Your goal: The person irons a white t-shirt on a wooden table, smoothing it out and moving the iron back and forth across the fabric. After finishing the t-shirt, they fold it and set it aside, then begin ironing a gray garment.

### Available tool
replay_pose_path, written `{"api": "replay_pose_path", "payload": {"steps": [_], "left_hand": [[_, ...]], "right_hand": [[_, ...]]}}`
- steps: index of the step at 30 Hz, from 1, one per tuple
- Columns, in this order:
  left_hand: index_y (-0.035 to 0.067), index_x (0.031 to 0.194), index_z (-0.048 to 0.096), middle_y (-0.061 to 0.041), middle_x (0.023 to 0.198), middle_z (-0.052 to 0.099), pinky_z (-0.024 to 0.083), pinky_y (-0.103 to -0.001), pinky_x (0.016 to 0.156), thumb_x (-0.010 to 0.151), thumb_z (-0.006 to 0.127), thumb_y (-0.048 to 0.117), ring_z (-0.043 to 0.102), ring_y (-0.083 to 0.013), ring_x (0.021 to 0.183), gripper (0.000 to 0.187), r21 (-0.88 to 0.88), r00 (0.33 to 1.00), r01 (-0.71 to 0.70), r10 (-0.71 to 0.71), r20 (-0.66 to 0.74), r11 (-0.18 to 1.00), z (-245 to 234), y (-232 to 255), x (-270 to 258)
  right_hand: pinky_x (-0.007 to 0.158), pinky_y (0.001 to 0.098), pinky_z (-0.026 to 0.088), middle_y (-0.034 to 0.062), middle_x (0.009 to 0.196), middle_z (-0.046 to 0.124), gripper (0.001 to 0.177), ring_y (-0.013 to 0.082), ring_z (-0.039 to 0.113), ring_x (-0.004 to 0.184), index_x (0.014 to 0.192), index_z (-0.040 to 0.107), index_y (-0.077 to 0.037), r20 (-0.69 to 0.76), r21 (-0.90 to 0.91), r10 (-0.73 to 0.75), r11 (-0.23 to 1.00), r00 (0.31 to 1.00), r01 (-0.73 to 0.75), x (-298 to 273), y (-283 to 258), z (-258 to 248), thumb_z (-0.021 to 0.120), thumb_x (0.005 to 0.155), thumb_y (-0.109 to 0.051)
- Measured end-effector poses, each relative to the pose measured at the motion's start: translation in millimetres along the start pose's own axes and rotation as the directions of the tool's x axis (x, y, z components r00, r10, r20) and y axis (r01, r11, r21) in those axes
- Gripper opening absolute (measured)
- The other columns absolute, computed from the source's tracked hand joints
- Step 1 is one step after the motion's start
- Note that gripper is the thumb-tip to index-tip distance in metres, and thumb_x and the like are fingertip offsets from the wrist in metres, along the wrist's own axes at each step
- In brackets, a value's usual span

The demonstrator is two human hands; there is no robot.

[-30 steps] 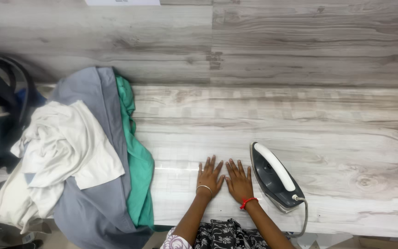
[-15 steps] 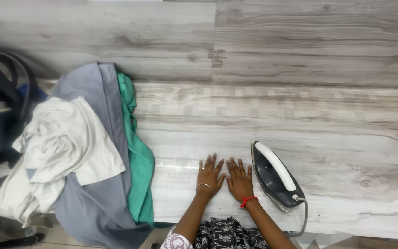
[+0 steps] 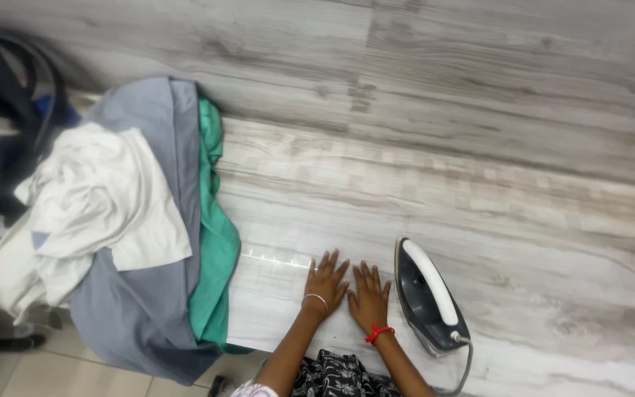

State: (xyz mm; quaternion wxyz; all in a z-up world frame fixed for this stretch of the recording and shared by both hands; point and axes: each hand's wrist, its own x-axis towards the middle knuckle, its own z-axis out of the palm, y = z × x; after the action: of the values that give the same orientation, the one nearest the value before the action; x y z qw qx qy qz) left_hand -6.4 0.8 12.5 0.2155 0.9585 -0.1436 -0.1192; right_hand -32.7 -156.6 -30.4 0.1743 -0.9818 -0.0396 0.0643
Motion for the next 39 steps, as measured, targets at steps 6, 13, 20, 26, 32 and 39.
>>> {"api": "replay_pose_path", "payload": {"steps": [6,13,20,26,32,39], "left_hand": [[0.0,0.145,0.048,-0.018,0.153,0.047,0.026,-0.045,0.121,0.088,0.063,0.012,0.039,-0.0312,0.145,0.06,-0.186,0.977,-0.035,-0.006,-0.212,0.982,15.8,-19.6,-25.7],[0.006,0.112,0.07,-0.013,0.117,0.07,0.046,-0.046,0.099,0.084,0.068,0.014,0.061,-0.0332,0.114,0.03,-0.251,0.887,-0.007,-0.11,-0.449,0.968,-61.0,-117.0,-49.8],[0.006,0.133,0.059,-0.023,0.144,0.051,0.03,-0.059,0.108,0.077,0.075,0.033,0.042,-0.0402,0.136,0.064,-0.016,0.626,0.401,-0.287,-0.725,0.916,-157.9,-257.1,-58.6],[0.013,0.131,0.064,-0.011,0.13,0.061,0.031,-0.057,0.116,0.093,0.065,0.028,0.051,-0.0301,0.129,0.04,-0.094,0.705,0.561,-0.535,-0.465,0.822,-205.4,-327.5,-60.9],[0.001,0.12,0.065,-0.021,0.121,0.063,0.048,-0.047,0.099,0.095,0.055,0.006,0.061,-0.0375,0.114,0.027,-0.417,0.535,0.053,-0.378,-0.756,0.907,-256.5,-272.6,-70.0],[-0.004,0.123,0.063,-0.02,0.089,0.068,0.056,-0.041,0.075,0.085,0.051,-0.003,0.067,-0.0319,0.08,0.04,-0.713,0.853,-0.394,-0.058,-0.518,0.58,-290.5,-118.2,-82.7]], "right_hand": [[0.121,0.064,0.017,0.0106,0.159,0.041,0.041,0.0336,0.027,0.154,0.131,0.058,-0.012,-0.042,0.204,-0.116,0.971,0.992,0.122,18.2,-35.6,12.1,0.061,0.091,-0.02],[0.116,0.0539,0.033,0.0151,0.144,0.056,0.035,0.0385,0.044,0.142,0.128,0.061,-0.009,-0.116,0.368,-0.298,0.873,0.947,0.32,50.7,-153.1,-7.2,0.061,0.094,-0.019],[0.109,0.0445,0.045,0.0158,0.136,0.061,0.034,0.0374,0.054,0.131,0.126,0.063,-0.007,-0.117,0.511,-0.394,0.763,0.912,0.396,81.2,-300.1,-2.2,0.064,0.093,-0.017],[0.105,0.0444,0.045,0.0159,0.133,0.063,0.03,0.0363,0.057,0.127,0.122,0.065,-0.006,-0.076,0.56,-0.389,0.745,0.918,0.363,75.3,-351.0,-0.4,0.063,0.094,-0.018],[0.103,0.0403,0.05,0.0137,0.126,0.069,0.03,0.0323,0.066,0.118,0.121,0.067,-0.007,0.01,0.654,-0.259,0.732,0.966,0.189,76.5,-352.9,-17.6,0.061,0.095,-0.02],[0.103,0.0401,0.05,0.0129,0.128,0.068,0.032,0.0317,0.066,0.119,0.122,0.067,-0.008,0.052,0.944,-0.223,0.33,0.973,0.025,69.5,-358.6,-30.6,0.062,0.095,-0.023]]}}
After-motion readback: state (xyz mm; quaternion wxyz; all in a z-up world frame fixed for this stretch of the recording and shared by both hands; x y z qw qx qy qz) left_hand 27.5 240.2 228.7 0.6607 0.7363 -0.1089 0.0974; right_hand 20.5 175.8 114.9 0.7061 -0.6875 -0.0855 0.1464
